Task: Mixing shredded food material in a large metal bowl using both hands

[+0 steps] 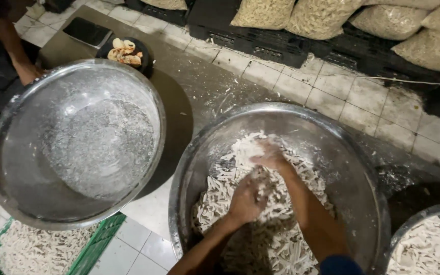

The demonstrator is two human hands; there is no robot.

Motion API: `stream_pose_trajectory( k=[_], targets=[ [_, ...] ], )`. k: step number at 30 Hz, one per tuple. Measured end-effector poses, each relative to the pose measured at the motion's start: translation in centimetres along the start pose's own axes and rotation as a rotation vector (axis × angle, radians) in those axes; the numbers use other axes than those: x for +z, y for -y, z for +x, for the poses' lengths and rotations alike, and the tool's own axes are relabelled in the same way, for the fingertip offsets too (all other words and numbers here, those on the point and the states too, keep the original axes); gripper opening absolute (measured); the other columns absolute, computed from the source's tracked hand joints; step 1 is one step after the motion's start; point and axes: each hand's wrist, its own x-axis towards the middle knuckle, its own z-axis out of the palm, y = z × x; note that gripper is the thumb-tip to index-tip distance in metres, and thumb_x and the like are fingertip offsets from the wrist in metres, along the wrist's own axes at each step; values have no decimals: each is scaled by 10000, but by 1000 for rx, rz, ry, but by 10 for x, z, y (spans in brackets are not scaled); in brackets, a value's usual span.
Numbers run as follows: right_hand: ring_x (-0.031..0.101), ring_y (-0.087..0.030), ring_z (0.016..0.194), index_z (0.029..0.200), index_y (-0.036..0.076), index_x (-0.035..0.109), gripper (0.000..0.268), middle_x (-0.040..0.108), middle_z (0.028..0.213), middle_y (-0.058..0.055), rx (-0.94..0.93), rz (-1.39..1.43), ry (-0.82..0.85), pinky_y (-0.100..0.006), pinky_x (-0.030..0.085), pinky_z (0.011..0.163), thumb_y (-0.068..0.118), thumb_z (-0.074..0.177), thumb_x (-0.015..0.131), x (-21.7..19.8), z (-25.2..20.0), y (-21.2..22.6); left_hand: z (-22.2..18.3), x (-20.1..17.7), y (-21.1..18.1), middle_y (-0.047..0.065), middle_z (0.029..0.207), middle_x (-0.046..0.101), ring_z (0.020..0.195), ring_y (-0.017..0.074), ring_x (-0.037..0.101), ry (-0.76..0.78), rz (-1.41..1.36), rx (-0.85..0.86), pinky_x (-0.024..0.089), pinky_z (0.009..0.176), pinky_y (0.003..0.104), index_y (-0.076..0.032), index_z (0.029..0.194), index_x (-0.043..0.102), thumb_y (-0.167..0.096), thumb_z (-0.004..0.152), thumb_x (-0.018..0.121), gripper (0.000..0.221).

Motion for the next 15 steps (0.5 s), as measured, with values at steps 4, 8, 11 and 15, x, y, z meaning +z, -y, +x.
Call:
stream_pose_trajectory(
  k=[4, 8, 11, 15],
  targets=[
    [627, -207, 972, 1556, 269, 419, 836, 666, 1160, -89, -16, -88, 628, -361, 505, 849, 511, 836, 768, -6, -31, 63, 9, -29, 46, 200, 1055, 645, 1024, 444, 654, -520, 14, 173, 557, 867, 537, -73, 1124, 695, -198, 837, 747, 317],
    [630, -112, 1254, 1500, 75, 514, 611, 672, 1383, -6, -186, 529, 490, -242, 454, 1066, 301, 955, 677, 10, -109, -13, 19, -35, 159, 219, 1387, 504, 1396, 460, 441, -119, 102, -397, 420, 1151, 579, -133, 1290, 533, -605, 871, 671, 645],
    [710, -347, 1153, 1260, 28, 746, 447, 731, 1228, -174, -256, 665, 259, -429, 641, 866, 97, 826, 827, -45, -139, -26, 15, -61, 165, 248, 1568, 346, 1496, 480, 246, 172, -168, -481, 234, 1223, 584, -95, 1545, 365, -779, 955, 514, 916],
    [741, -260, 725, 1538, 116, 445, 714, 685, 1111, -216, -121, 1241, 301, -427, 627, 542, 146, 888, 738, -44, -152, -140, 17, -72, 51, 210, 1356, 517, 1364, 534, 416, 142, -331, -379, 336, 1151, 659, -161, 1194, 554, -578, 1003, 572, 459]
  ],
)
